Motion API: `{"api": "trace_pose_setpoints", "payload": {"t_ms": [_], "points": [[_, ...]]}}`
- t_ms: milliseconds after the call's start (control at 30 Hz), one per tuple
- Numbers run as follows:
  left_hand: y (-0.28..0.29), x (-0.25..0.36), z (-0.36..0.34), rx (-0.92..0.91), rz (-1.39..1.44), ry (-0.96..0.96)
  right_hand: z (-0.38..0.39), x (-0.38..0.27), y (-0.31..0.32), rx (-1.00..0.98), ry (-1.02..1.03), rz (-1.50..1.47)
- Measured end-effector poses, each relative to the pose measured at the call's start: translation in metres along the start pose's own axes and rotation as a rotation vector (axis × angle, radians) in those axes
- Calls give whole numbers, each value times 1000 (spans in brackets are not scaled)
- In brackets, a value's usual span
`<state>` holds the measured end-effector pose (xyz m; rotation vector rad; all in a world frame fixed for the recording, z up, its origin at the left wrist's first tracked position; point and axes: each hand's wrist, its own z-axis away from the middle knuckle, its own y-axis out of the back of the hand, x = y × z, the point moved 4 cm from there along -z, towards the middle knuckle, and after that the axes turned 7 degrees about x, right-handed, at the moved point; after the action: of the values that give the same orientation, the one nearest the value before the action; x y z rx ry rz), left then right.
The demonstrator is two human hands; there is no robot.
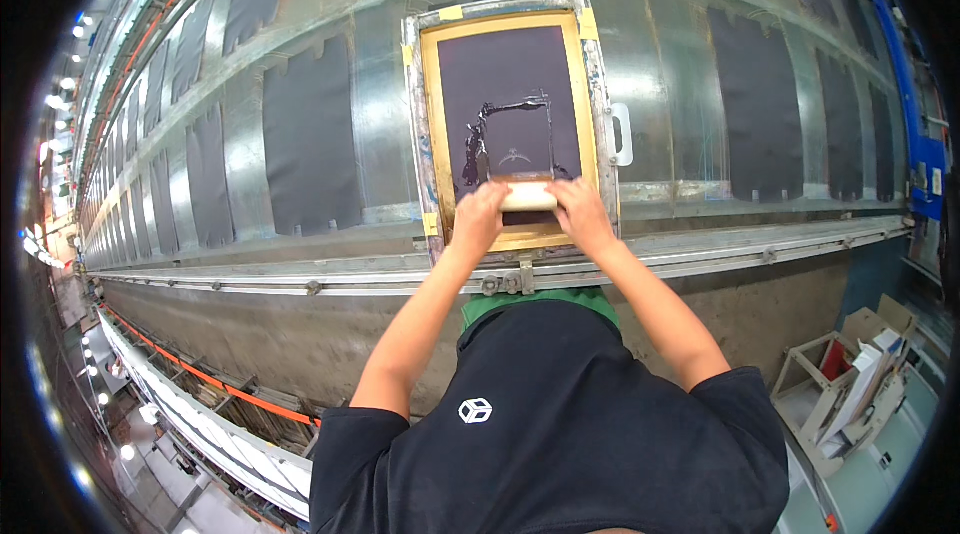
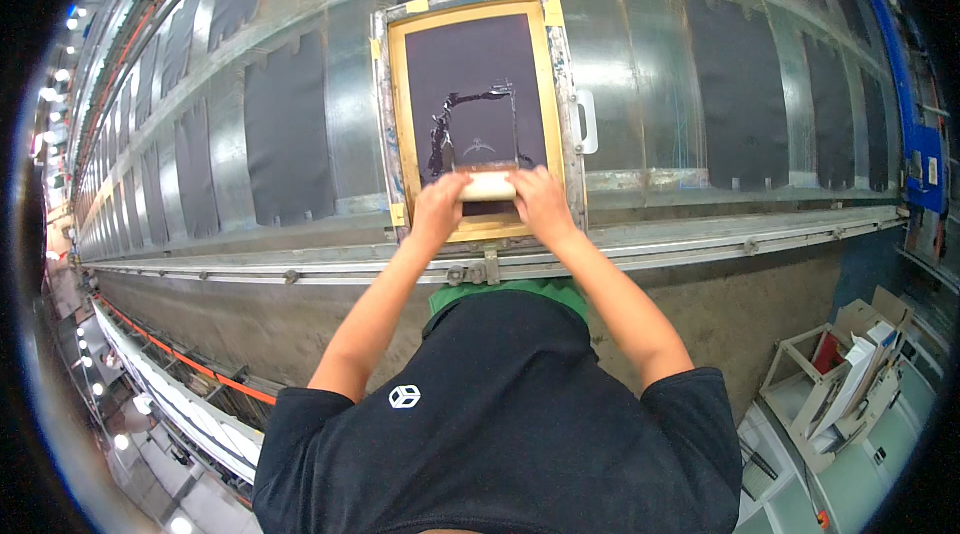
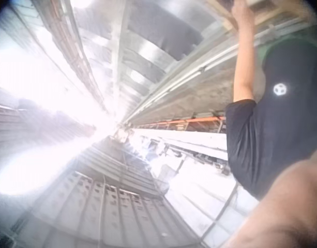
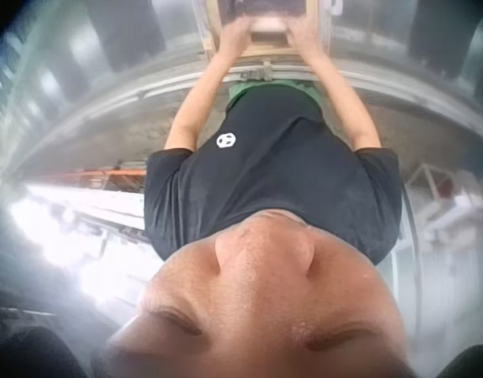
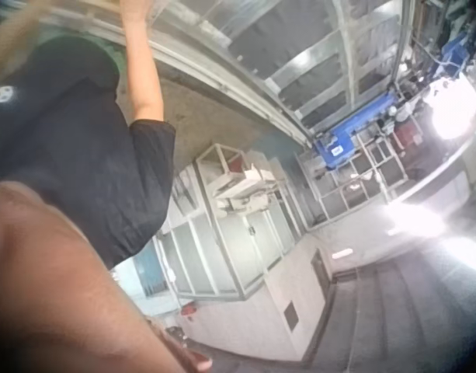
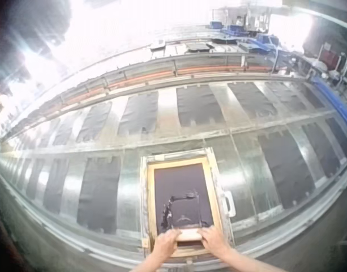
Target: The person uses a squeegee to spread dark ink across a screen printing frame. They repeatedly pull the squeegee across the mesh to ensure even coverage of the ink. The person briefly moves the frame to a workbench to add more ink from a bottle before returning to the printing station to continue spreading.
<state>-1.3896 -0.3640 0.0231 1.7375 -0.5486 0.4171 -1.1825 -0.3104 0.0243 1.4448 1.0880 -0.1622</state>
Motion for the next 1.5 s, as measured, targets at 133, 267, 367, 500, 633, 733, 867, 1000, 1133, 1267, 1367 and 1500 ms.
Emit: {"api": "trace_pose_setpoints", "payload": {"t_ms": [133,267,367,500,633,733,867,1000,1133,1267,1367,1500], "points": [[8,8,22,-5,0,19,2,33,28,-139,-70,-103],[9,18,15,54,-47,15,-41,154,56,445,-414,1],[-4,22,21,99,-116,-97,-73,193,31,373,-637,-293],[-6,26,58,85,-124,-139,-87,168,25,511,-533,-206],[21,17,80,114,-62,-122,-112,119,52,501,-529,-146],[50,1,92,122,-66,-84,-118,72,31,526,-518,-164],[114,-89,120,153,-98,16,-139,-2,-67,565,-463,-210],[191,-192,159,168,-140,59,-165,-97,-178,561,-471,-231],[240,-260,184,111,-155,47,-173,-154,-242,533,-515,-246],[262,-290,194,85,-144,18,-183,-175,-264,481,-558,-222],[270,-289,203,88,-139,14,-179,-168,-267,521,-511,-186],[275,-295,220,68,-153,-68,-180,-163,-269,472,-557,-137]]}}
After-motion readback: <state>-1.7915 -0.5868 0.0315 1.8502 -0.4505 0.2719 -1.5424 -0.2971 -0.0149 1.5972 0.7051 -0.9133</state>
